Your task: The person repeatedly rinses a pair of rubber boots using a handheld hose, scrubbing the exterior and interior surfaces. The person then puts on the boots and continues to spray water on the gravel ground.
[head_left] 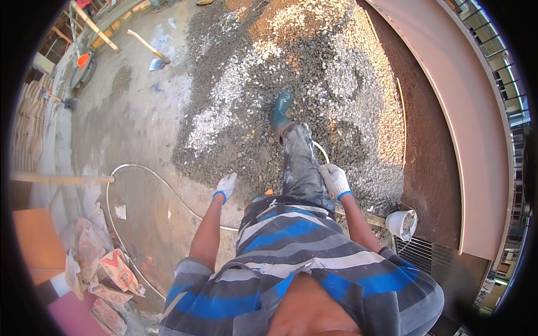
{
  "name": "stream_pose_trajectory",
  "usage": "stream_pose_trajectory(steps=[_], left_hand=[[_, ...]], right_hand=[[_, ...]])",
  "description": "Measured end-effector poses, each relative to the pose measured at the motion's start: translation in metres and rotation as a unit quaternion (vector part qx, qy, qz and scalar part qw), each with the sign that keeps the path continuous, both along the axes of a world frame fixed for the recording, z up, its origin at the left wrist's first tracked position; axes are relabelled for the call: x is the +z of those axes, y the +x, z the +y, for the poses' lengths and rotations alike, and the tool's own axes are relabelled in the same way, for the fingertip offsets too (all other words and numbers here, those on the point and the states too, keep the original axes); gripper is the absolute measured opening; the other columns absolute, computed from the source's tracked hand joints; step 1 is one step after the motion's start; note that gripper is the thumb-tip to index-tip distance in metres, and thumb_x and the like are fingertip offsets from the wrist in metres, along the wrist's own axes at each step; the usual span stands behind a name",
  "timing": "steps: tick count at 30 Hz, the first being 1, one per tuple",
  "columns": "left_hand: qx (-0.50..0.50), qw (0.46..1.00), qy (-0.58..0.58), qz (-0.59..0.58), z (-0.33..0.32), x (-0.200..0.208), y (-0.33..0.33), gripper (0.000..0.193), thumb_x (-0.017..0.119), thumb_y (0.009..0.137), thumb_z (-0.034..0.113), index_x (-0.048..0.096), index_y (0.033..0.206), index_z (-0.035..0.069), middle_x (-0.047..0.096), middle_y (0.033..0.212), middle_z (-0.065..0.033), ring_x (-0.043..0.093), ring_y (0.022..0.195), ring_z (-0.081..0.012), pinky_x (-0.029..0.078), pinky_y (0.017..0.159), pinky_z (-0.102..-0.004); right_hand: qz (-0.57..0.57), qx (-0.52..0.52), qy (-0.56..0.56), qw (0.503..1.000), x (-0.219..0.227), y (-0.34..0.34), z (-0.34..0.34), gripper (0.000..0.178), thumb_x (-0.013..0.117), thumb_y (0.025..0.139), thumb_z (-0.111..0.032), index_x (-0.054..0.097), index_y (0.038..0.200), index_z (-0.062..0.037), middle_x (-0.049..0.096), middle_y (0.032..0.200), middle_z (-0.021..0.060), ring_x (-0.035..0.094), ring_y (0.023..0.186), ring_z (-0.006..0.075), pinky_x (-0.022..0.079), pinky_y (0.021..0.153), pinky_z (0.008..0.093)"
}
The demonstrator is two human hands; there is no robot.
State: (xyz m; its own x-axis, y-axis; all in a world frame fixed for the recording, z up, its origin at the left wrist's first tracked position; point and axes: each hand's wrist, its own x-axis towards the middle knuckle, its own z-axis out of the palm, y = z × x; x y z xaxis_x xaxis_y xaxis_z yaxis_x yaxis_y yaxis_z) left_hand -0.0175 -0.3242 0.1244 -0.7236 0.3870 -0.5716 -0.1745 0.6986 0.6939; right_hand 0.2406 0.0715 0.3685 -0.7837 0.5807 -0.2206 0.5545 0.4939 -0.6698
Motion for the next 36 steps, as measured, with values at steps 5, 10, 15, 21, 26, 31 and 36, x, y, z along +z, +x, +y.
stream_pose_trajectory(steps=[5,10,15,21,26,31,36], left_hand=[[-0.062,0.996,0.013,-0.057,0.093,0.049,0.002,0.068,0.052,0.107,0.058,0.064,0.134,-0.003,0.076,0.114,-0.0192,0.072,0.109,-0.0320,0.055,0.093,-0.0418],[0.057,0.987,0.044,-0.141,0.101,0.049,-0.058,0.070,0.050,0.106,0.060,0.070,0.126,-0.004,0.075,0.115,-0.0242,0.072,0.105,-0.0385,0.055,0.095,-0.0453],[-0.077,0.976,-0.202,-0.035,0.096,0.074,-0.162,0.072,0.048,0.104,0.060,0.070,0.126,-0.006,0.071,0.129,-0.0314,0.067,0.125,-0.0470,0.049,0.107,-0.0540],[0.109,0.980,-0.118,-0.115,0.122,0.171,-0.232,0.060,0.054,0.106,0.052,0.069,0.123,-0.003,0.077,0.107,-0.0190,0.074,0.096,-0.0286,0.057,0.088,-0.0401],[0.200,0.959,-0.074,-0.189,0.115,0.224,-0.232,0.057,0.057,0.106,0.050,0.066,0.128,-0.001,0.076,0.108,-0.0157,0.074,0.093,-0.0246,0.058,0.083,-0.0388],[0.075,0.977,-0.134,-0.149,0.066,0.179,-0.236,0.056,0.059,0.106,0.050,0.064,0.130,0.000,0.075,0.109,-0.0164,0.073,0.092,-0.0242,0.060,0.079,-0.0371],[0.007,0.978,-0.165,-0.126,0.117,0.194,-0.299,0.063,0.053,0.102,0.051,0.068,0.127,-0.005,0.075,0.116,-0.0263,0.072,0.105,-0.0392,0.055,0.093,-0.0486]], right_hand=[[-0.056,0.001,0.021,0.998,0.031,0.002,0.052,0.049,0.059,0.104,-0.048,0.074,0.102,-0.0013,0.073,0.100,0.0272,0.071,0.100,0.0460,0.055,0.086,0.0485],[-0.221,0.030,-0.028,0.974,0.006,-0.085,0.095,0.065,0.060,0.099,-0.066,0.076,0.100,-0.0033,0.074,0.102,0.0290,0.071,0.102,0.0485,0.055,0.090,0.0511],[-0.257,0.091,-0.110,0.956,-0.012,-0.168,0.173,0.067,0.056,0.100,-0.068,0.078,0.106,-0.0046,0.076,0.108,0.0259,0.071,0.110,0.0457,0.054,0.097,0.0508],[-0.361,0.219,-0.117,0.899,-0.001,-0.219,0.252,0.065,0.045,0.106,-0.065,0.078,0.123,-0.0111,0.076,0.122,0.0204,0.069,0.119,0.0418,0.051,0.107,0.0494],[-0.386,0.236,-0.134,0.881,0.034,-0.264,0.272,0.060,0.046,0.105,-0.062,0.080,0.121,-0.0152,0.076,0.121,0.0208,0.070,0.116,0.0415,0.052,0.105,0.0494],[-0.378,0.255,-0.043,0.889,0.010,-0.317,0.275,0.059,0.049,0.103,-0.060,0.082,0.117,-0.0125,0.077,0.120,0.0213,0.072,0.116,0.0404,0.054,0.104,0.0491],[-0.337,0.144,0.001,0.931,0.060,-0.348,0.279,0.057,0.049,0.103,-0.056,0.082,0.111,-0.0098,0.078,0.113,0.0221,0.073,0.108,0.0426,0.056,0.099,0.0510]])
